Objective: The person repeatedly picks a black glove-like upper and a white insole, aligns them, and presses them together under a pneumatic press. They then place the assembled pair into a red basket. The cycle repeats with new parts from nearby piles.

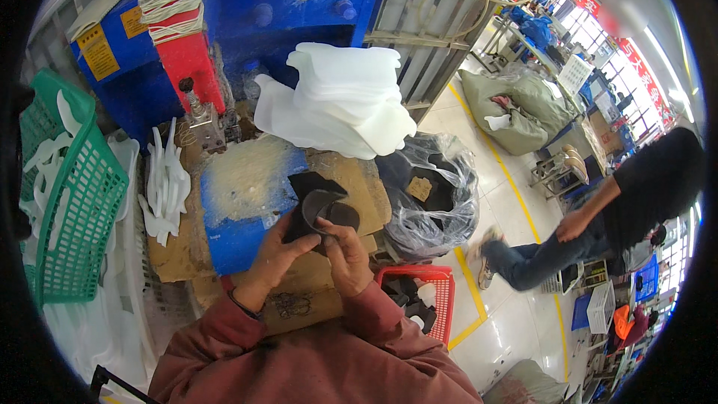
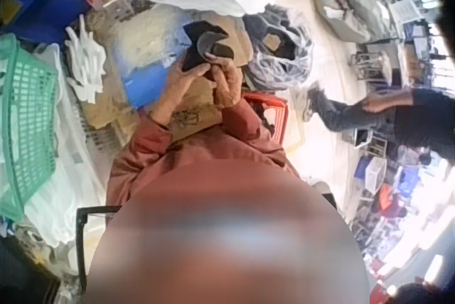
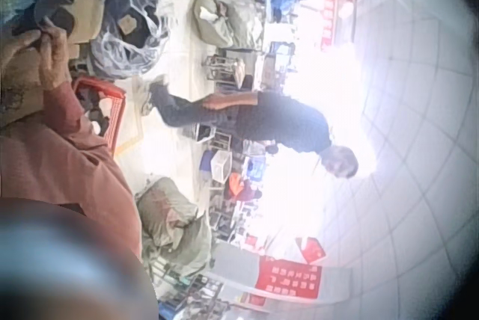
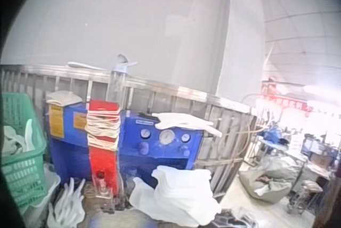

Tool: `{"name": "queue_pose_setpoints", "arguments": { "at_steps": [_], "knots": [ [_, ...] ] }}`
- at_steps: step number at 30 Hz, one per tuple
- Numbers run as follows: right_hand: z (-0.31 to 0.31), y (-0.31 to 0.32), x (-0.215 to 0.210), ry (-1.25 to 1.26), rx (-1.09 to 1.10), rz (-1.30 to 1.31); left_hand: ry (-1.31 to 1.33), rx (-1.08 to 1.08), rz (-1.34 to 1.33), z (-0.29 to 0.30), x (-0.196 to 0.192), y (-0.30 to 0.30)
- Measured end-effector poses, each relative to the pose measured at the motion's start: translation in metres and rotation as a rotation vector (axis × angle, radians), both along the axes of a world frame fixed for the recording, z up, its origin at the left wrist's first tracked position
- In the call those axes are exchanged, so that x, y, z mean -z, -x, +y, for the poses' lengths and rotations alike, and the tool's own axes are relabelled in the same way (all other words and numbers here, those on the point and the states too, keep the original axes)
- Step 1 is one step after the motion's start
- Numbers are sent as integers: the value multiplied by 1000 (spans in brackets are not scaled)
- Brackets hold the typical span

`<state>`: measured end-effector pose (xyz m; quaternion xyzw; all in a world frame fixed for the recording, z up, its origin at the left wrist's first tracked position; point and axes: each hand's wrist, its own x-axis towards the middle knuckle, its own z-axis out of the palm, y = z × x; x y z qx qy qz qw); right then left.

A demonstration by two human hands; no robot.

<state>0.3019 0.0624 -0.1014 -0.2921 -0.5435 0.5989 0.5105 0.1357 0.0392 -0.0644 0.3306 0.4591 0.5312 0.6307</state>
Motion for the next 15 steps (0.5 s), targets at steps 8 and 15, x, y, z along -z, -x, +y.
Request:
{"name": "queue_pose_setpoints", "arguments": {
  "at_steps": [8, 15],
  "knots": [
    [-4, -1, 1, 154, 87, 95, 20, -57, -83, -1, 35, 33],
    [5, -12, 49, 311, 116, 319, -23, -417, 606, -2, 22, 60]
  ]
}}
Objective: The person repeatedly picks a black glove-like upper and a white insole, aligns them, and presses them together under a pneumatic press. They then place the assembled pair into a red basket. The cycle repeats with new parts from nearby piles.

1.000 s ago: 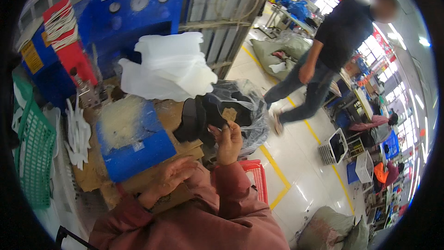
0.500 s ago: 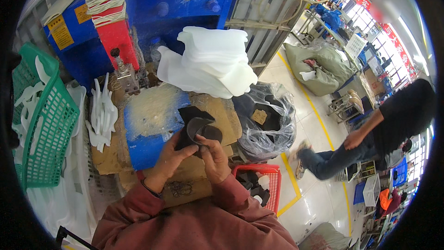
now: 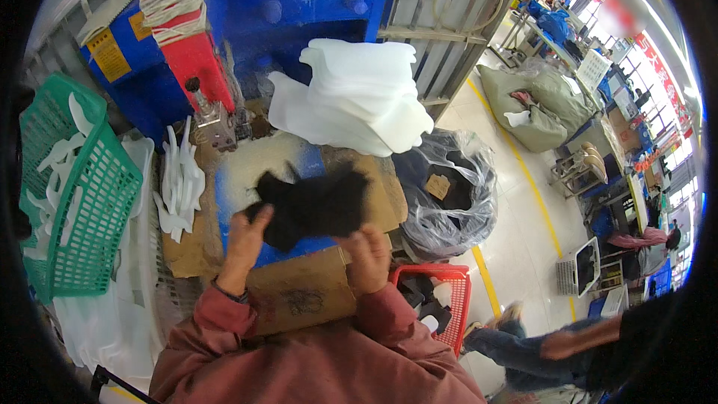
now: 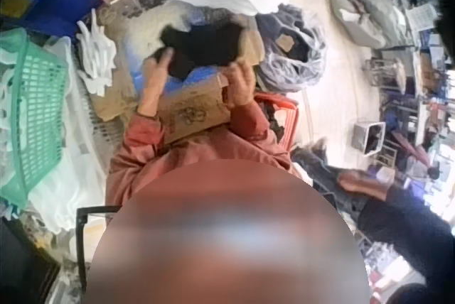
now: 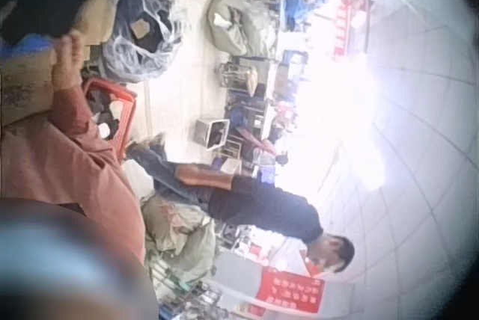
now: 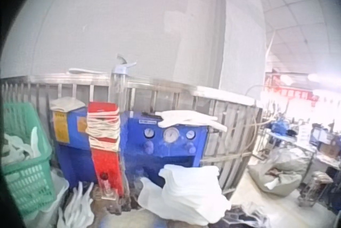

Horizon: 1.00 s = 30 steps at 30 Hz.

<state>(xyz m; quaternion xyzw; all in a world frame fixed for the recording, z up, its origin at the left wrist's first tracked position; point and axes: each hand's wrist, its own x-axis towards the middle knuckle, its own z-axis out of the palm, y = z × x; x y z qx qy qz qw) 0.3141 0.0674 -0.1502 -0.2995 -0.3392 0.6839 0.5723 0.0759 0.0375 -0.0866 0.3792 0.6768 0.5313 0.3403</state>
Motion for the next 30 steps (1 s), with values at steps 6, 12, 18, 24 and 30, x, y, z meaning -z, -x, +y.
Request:
{"name": "queue_pose_setpoints", "arguments": {
  "at_steps": [6, 12, 18, 24, 30],
  "knots": [
    [2, -28, -30, 193, -490, -83, -74, -11, 261, -19, -42, 2],
    [-21, -18, -99, -201, -643, -255, -192, 284, 549, -12, -58, -22],
    [-11, 42, -54, 65, -404, 171, -262, 380, 672, -32, -67, -35],
    [-1, 48, -26, -139, -469, -78, -233, 541, 579, -35, -71, -30],
    [-1, 48, 4, 112, -620, -113, -266, 685, 574, -35, -62, -14]
  ]
}}
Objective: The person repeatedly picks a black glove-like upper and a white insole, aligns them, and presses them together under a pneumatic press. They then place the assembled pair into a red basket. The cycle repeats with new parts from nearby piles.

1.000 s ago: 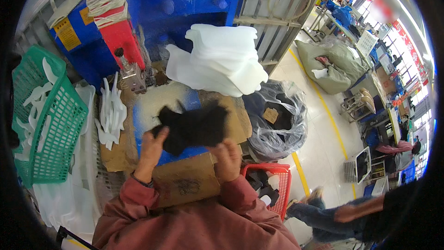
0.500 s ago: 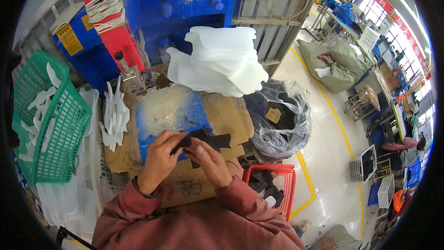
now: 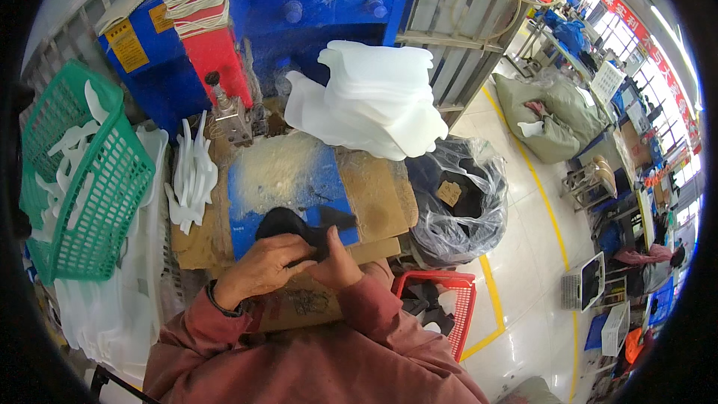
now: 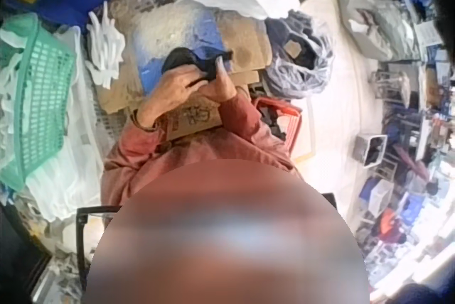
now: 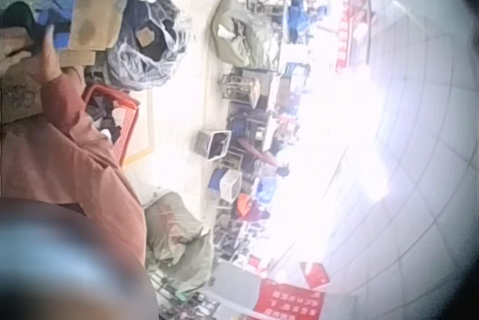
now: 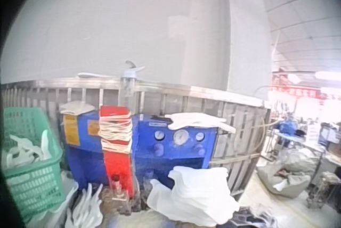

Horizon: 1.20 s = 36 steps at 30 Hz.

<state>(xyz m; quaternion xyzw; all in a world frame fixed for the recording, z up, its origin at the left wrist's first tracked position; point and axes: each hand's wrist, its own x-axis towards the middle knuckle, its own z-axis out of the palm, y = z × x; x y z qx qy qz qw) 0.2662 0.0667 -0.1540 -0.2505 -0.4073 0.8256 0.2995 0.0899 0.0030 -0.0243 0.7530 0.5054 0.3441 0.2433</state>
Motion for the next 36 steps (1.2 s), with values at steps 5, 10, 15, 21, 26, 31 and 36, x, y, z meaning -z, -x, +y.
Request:
{"name": "queue_pose_setpoints", "arguments": {
  "at_steps": [5, 10, 15, 21, 26, 31, 36],
  "knots": [
    [11, 15, 5, 43, -14, 351, 69, 37, -31, 9, 2, 10],
    [42, 48, -27, 277, -146, 907, -286, -301, 208, 0, -6, -13],
    [38, 67, -54, 262, 22, 482, -378, -446, 218, -4, -3, -32],
    [49, 90, -46, 278, 26, 555, -429, -465, 21, 6, 20, -19],
    [68, 105, -43, 494, 57, 413, -398, -387, 112, 3, 31, -3],
    [81, 126, -49, 455, 20, 665, -388, -422, 108, 12, 28, 6],
    [86, 140, -58, 501, 54, 607, -335, -586, 120, 25, 17, 1]
  ]
}}
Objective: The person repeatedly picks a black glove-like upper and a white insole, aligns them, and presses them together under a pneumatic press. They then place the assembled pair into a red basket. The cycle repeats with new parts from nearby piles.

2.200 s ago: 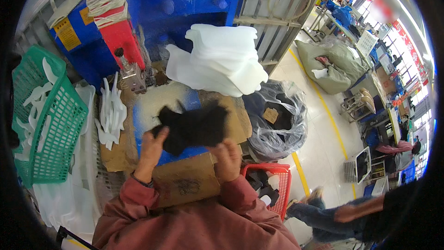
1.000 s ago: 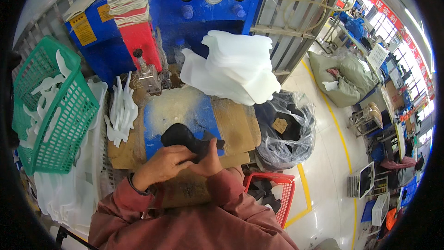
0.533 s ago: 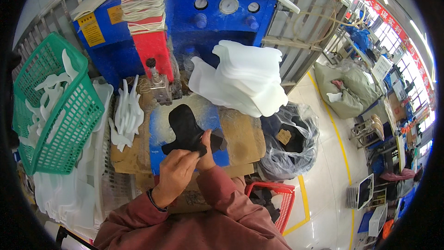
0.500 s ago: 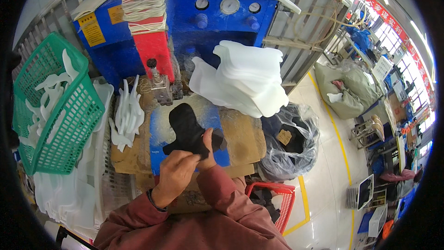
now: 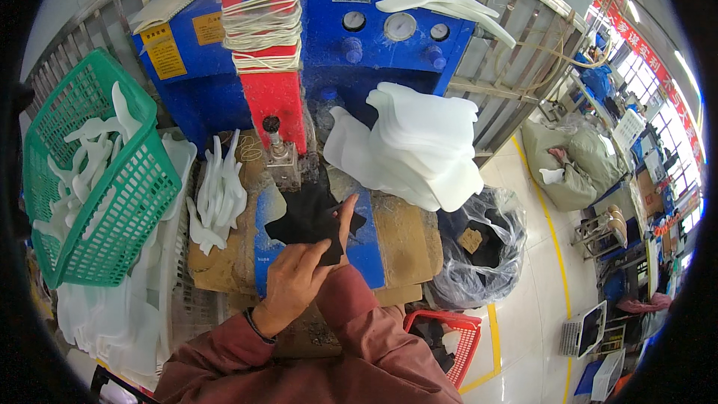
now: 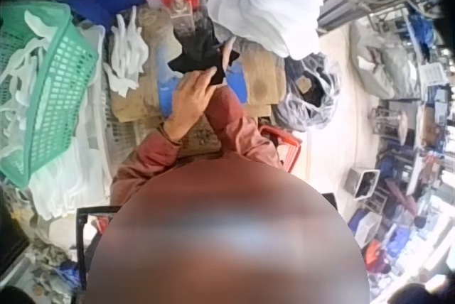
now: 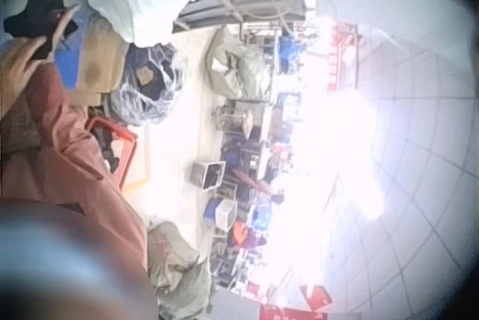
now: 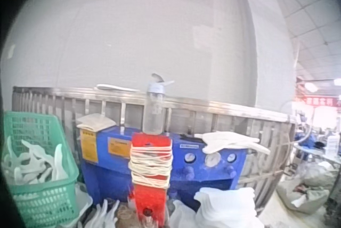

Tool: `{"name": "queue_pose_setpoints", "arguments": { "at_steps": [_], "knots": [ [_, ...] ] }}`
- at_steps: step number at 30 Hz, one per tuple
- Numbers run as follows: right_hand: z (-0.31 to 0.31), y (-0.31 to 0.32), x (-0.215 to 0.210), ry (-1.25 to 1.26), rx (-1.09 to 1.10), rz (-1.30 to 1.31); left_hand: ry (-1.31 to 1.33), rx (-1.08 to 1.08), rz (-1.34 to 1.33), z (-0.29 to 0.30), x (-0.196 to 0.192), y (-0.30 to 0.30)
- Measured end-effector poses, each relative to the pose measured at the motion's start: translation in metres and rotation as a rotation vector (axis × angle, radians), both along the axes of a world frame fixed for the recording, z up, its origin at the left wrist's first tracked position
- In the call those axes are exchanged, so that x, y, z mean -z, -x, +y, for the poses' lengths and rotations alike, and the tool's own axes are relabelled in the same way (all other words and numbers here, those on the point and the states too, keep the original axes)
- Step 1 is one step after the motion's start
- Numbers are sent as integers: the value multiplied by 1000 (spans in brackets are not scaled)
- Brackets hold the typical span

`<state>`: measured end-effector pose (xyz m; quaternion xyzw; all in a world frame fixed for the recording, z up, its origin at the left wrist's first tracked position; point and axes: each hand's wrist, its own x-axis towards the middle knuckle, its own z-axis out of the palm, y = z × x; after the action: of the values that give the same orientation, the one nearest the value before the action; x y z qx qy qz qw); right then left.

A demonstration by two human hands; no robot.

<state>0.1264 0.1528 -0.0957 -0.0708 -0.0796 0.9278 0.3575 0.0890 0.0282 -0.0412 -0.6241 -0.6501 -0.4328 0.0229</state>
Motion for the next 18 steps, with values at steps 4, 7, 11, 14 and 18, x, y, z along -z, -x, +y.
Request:
{"name": "queue_pose_setpoints", "arguments": {
  "at_steps": [4, 7, 11, 14, 18],
  "knots": [
    [-6, 7, -7, -14, 69, -149, -70, -19, 19, 7, 2, 6],
    [-2, 16, -10, -27, 74, 5, -117, 50, 70, 10, 9, 17],
    [6, 20, -11, -54, 32, 82, -144, 90, 106, 11, 15, 23],
    [8, 19, -12, -49, 26, 88, -164, 97, 116, 16, 16, 24],
    [8, 19, -18, -31, 23, 67, -115, 164, 153, 21, 18, 29]
  ]
}}
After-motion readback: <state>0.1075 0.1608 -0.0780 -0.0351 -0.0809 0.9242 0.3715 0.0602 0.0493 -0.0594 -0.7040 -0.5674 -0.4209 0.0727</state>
